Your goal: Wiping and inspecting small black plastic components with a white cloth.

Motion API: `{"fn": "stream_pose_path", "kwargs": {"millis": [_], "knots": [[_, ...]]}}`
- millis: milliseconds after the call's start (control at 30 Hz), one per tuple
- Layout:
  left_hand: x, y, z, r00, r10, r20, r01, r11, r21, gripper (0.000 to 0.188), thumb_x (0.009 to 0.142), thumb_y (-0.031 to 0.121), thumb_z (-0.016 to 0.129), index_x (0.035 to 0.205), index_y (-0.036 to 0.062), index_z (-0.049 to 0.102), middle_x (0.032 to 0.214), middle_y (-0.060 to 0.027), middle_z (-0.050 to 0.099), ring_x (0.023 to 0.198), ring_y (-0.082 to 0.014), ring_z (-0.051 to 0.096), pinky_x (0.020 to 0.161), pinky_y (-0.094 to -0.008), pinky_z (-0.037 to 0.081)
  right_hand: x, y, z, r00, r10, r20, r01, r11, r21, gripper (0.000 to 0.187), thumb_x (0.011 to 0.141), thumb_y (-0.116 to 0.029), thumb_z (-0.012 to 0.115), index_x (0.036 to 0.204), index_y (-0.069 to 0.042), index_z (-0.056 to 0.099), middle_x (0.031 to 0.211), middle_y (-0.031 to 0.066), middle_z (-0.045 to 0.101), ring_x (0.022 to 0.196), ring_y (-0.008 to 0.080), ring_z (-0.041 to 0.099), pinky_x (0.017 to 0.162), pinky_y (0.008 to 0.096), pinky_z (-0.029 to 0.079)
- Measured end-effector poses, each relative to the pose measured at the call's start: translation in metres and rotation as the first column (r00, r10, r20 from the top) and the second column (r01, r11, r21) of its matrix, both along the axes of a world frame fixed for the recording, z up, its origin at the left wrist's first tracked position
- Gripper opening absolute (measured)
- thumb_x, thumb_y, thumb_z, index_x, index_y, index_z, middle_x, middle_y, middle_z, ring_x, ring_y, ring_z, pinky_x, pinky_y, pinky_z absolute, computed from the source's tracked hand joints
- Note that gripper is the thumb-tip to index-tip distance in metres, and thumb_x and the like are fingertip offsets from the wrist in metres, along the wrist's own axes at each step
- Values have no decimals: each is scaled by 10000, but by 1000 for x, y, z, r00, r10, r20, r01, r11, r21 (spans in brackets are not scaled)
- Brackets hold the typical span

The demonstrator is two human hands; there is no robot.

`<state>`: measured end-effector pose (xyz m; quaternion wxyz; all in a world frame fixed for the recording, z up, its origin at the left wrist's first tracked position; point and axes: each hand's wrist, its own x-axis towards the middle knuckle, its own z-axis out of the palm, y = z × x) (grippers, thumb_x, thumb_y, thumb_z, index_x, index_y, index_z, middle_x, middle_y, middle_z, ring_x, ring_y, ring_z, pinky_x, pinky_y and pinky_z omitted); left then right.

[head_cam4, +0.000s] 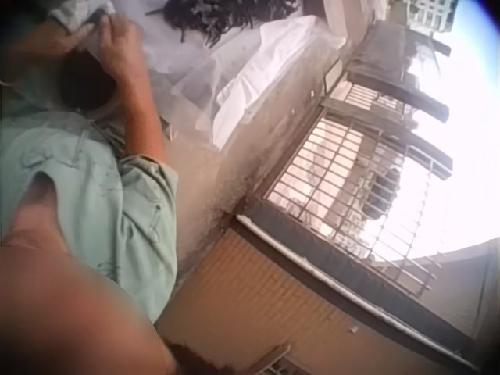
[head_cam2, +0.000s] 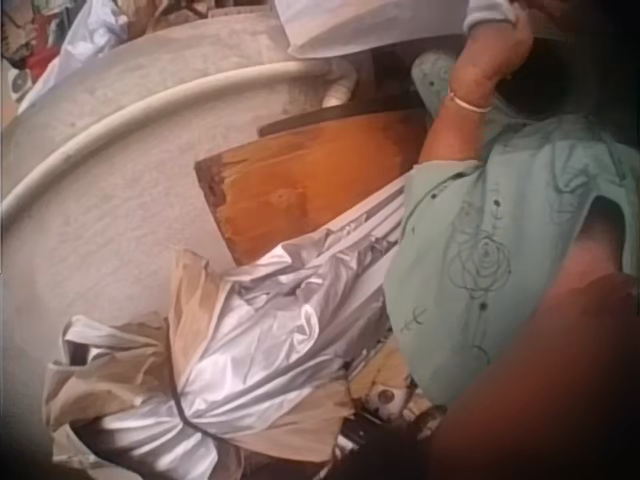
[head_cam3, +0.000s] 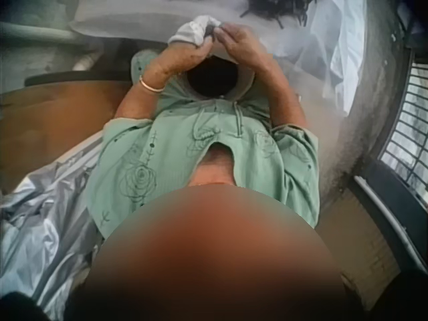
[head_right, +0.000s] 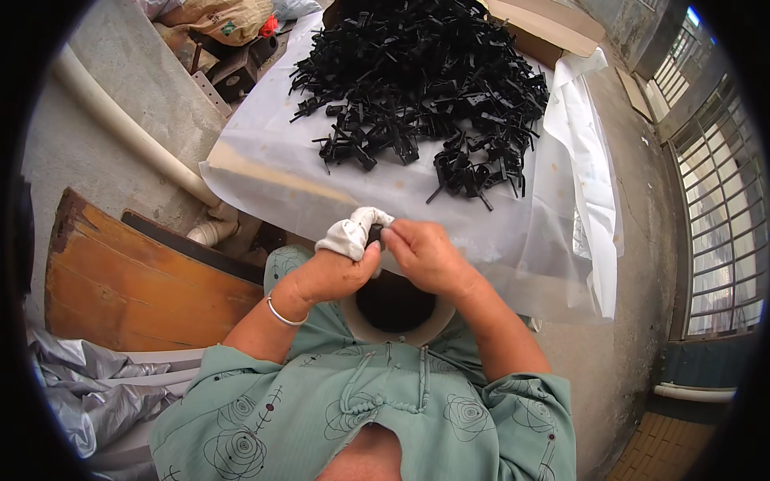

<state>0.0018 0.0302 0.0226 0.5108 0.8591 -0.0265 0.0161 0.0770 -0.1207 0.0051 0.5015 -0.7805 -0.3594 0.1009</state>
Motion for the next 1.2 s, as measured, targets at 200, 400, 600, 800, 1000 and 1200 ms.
{"fn": "stream_pose_path", "kwargs": {"millis": [200, 400, 600, 800, 1000, 1200], "knots": [[5, 18, -13, 964, -158, 215, 61, 916, 396, 409, 813, 135, 539, 1196, 3, 481, 1152, -188, 530, 1062, -313, 498, 915, -356, 397, 62, 6, 5, 690, -295, 660, 551, 806, -216, 144, 835, -150, 579, 880, -16, 556, 671, 147, 580, 586, 244, 568, 553, 293, 450], [12, 12, -17, 989, 21, -144, -69, 937, -342, 297, 908, 131, 417, 1165, 3, 493, 1034, -109, 595, 709, -129, 603, 575, -237, 469, 68, -3, -6, 972, -230, 52, 206, 936, 285, 275, 822, -151, 637, 1062, -40, 561, 668, -12, 553, 533, 91, 505, 480, 232, 404], [31, 1, -32, 911, -221, -350, -253, 370, -894, 267, 921, 115, 370, 1135, 13, 494, 915, -108, 620, 675, -134, 605, 566, -272, 503, 46, -11, -8, 897, 78, -436, 116, 908, 403, 275, 849, -144, 615, 1107, -71, 556, 618, -79, 403, 455, 4, 298, 393, 177, 216], [54, 12, -68, 852, -517, -86, -150, -84, -985, 238, 930, 174, 368, 1068, 45, 514, 847, -72, 616, 588, -100, 567, 512, -259, 482, 46, -15, -12, 903, 89, -420, 76, 930, 359, 291, 837, -141, 623, 1101, -59, 534, 666, -69, 446, 503, 6, 337, 433, 169, 249], [35, 8, -45, 819, -566, -91, -159, -72, -985, 261, 953, 233, 336, 1073, 65, 496, 751, -12, 566, 359, -11, 354, 318, -182, 297, 27, -31, 9, 913, 342, -222, -231, 882, 411, 309, 796, -120, 651, 1080, -43, 556, 697, -58, 475, 570, 21, 384, 501, 177, 309], [2, 4, -14, 765, -641, -64, -8, 89, -996, 242, 917, 197, 444, 1052, -1, 478, 863, -138, 611, 391, -14, 388, 335, -169, 316, 16, -44, 12, 923, 368, -114, -346, 921, 178, 302, 715, -96, 706, 996, -22, 623, 770, 16, 580, 590, 62, 432, 523, 201, 349]]}}
